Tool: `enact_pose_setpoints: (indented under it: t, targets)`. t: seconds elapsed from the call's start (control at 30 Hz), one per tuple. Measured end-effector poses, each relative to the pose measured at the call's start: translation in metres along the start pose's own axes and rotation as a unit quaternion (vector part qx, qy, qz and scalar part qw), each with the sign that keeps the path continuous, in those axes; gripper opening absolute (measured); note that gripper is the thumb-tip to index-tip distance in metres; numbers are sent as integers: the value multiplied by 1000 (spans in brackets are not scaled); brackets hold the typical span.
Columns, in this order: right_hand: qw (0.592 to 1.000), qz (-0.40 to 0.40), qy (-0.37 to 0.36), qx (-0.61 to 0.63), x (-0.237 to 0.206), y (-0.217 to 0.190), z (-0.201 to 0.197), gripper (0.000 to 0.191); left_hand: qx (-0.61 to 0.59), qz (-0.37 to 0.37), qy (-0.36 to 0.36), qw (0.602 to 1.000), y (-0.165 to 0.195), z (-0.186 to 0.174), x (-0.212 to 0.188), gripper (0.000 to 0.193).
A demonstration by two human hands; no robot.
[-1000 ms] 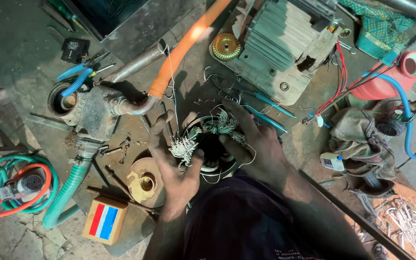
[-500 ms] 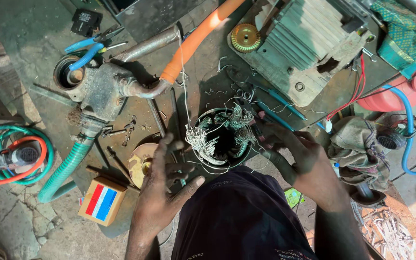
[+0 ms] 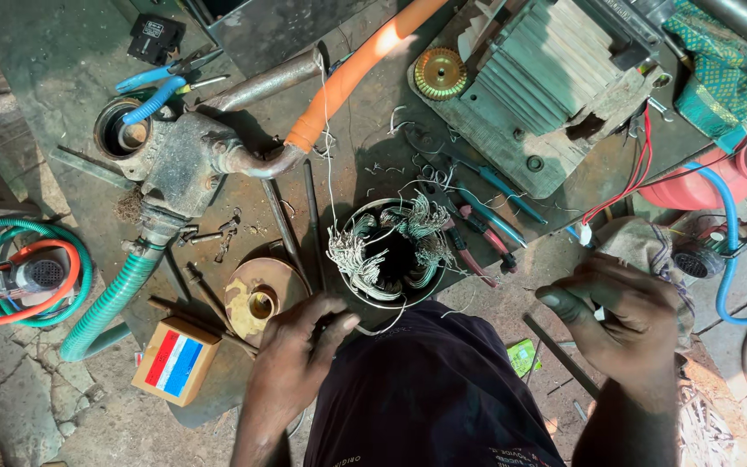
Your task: The person works on a cylindrical electrical coil, using pliers to cut and remove loose strands of wire. They then use a screwdriver to press and adjust the windings on the coil. The task involves repeated cutting and pressing actions on the same coil.
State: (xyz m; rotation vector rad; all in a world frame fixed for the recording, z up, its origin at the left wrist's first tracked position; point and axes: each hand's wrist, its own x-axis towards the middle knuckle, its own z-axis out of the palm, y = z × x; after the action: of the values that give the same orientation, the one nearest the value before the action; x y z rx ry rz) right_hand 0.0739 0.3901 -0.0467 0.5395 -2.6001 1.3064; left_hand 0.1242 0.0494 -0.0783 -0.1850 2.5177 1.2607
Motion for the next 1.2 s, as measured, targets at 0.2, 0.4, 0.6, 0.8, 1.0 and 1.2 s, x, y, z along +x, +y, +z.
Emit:
enact_pose_setpoints:
  t: [0.2, 0.4, 0.6, 0.8, 1.0, 1.2]
  targets:
    - [999, 7, 47, -5, 0, 9, 4, 7, 106, -24, -14, 994, -14, -36, -33, 29]
    - [984, 59, 128, 106, -10, 40, 3, 19, 76, -5, 101, 992, -48, -61, -69, 29]
    - [973, 96, 169, 127, -13, 70, 6, 27, 56, -88, 89, 990, -55, -67, -57, 29]
    - [964, 94, -85, 235, 18, 59, 71, 46, 0, -4, -18, 1000, -26, 8, -20, 59]
    - [977, -82, -186, 71, 44, 40, 108, 90, 119, 47, -39, 991, 1, 40, -13, 108]
    - [956, -132, -203, 166, 41, 65, 129, 103, -15, -6, -92, 996, 14, 45, -23, 106]
